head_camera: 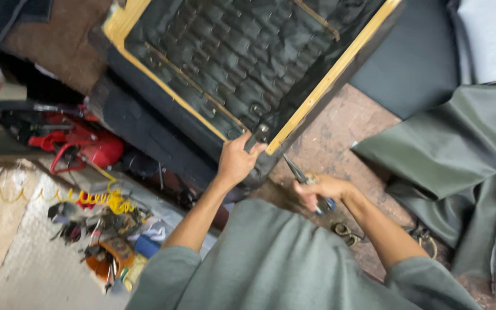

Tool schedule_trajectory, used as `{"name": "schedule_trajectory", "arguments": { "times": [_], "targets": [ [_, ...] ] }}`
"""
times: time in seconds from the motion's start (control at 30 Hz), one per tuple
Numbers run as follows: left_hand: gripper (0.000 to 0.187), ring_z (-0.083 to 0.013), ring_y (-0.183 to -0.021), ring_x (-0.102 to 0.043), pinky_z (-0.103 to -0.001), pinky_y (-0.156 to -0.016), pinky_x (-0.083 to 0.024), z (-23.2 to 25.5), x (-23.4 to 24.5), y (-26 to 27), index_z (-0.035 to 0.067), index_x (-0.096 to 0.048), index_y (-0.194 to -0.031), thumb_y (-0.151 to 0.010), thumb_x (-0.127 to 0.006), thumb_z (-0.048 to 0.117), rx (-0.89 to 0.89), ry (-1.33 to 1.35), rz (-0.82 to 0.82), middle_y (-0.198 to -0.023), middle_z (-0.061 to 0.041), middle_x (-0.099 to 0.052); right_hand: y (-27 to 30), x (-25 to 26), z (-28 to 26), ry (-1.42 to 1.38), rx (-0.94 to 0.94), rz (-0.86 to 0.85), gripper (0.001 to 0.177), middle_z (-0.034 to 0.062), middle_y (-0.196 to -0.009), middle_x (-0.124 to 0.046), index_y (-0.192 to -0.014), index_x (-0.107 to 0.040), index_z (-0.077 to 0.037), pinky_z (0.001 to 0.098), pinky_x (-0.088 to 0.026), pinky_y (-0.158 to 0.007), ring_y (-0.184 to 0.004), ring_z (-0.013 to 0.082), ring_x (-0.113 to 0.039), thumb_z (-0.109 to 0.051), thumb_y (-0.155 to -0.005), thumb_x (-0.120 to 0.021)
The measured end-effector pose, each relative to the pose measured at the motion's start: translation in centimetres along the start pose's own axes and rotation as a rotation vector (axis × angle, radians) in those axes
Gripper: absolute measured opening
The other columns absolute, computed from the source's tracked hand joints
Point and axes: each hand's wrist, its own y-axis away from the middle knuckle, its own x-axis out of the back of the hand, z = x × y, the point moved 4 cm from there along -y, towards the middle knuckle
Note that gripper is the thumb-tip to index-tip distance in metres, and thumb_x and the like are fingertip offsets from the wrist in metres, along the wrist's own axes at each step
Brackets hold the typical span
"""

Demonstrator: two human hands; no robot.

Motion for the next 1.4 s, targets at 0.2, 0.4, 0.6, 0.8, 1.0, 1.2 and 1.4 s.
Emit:
{"name": "schedule_trajectory", "arguments": {
  "times": [0.2,0.4,0.6,0.8,1.0,1.2,1.4],
  "targets": [
    [0.021,-0.0144,-0.053,-0.06,-0.031,-0.054,-0.049,-0.3,-0.2,0.0,0.003,-0.07,-0.086,-0.083,-0.085,0.017,-0.025,0.052,0.011,-0.061,-0.005,-0.062,4.1,1.9,3.5,0.169,0.108,0.405,0.019,0.0013,-0.071,-0.059,-0.097,-0.062,-0.004,0.0304,-0.051,-0.061,-0.064,0.013,-0.059,-0.02,-0.094,-0.072],
    [0.016,-0.0048,-0.06,-0.048,-0.026,-0.056,-0.044,0.4,-0.5,0.0,0.003,-0.075,-0.088,-0.083,-0.086,0.014,-0.01,0.064,0.017,-0.064,0.001,-0.056,7.3,1.8,8.7,0.366,0.269,0.965,0.038,-0.0001,-0.094,-0.069,-0.118,-0.065,-0.004,0.0269,-0.051,-0.078,-0.088,0.0102,-0.063,-0.012,-0.083,-0.078],
    [0.026,-0.0032,-0.066,-0.051,-0.024,-0.061,-0.047,3.2,0.5,-1.0,0.004,-0.061,-0.077,-0.092,-0.08,0.013,0.017,0.141,0.111,-0.074,0.004,-0.063,8.5,1.3,12.7,-0.131,0.237,1.089,0.037,0.0082,-0.094,-0.065,-0.125,-0.067,-0.003,0.0321,-0.05,-0.072,-0.083,0.0173,-0.061,-0.009,-0.09,-0.074],
    [0.044,-0.007,-0.068,-0.05,-0.027,-0.063,-0.043,10.2,0.1,-3.1,0.009,-0.043,-0.073,-0.099,-0.078,0.008,-0.188,0.138,0.005,-0.074,0.003,-0.054,9.1,-0.1,13.7,-0.401,0.326,1.067,0.056,0.0115,-0.103,-0.07,-0.14,-0.049,-0.004,0.0332,-0.056,-0.078,-0.094,0.0222,-0.071,0.01,-0.086,-0.055],
    [0.039,-0.004,-0.057,-0.04,-0.022,-0.052,-0.033,17.0,-0.8,-3.6,0.011,-0.039,-0.078,-0.101,-0.07,0.006,-0.226,0.629,-0.225,-0.069,0.004,-0.047,9.4,-0.5,15.0,-0.376,0.33,1.11,0.064,0.012,-0.106,-0.071,-0.145,-0.043,-0.009,0.0333,-0.056,-0.077,-0.095,0.0208,-0.07,0.012,-0.085,-0.05],
    [0.041,-0.0058,-0.059,-0.037,-0.025,-0.055,-0.029,16.6,-6.5,-5.5,0.01,-0.038,-0.076,-0.102,-0.068,0.002,-0.325,0.62,-0.428,-0.068,0.005,-0.044,9.0,-0.3,14.8,-0.023,0.356,1.271,0.065,0.0124,-0.095,-0.071,-0.143,-0.043,-0.006,0.0335,-0.056,-0.075,-0.085,0.021,-0.069,0.01,-0.082,-0.06],
    [0.047,-0.0059,-0.061,-0.033,-0.027,-0.057,-0.026,13.4,-8.3,-6.1,0.009,-0.035,-0.069,-0.099,-0.07,-0.001,-0.414,0.414,-0.531,-0.066,0.005,-0.039,8.7,0.0,16.2,-0.13,0.408,1.255,0.063,0.0121,-0.095,-0.071,-0.143,-0.044,-0.004,0.0336,-0.057,-0.074,-0.082,0.0204,-0.07,0.011,-0.083,-0.057]
  ]
}}
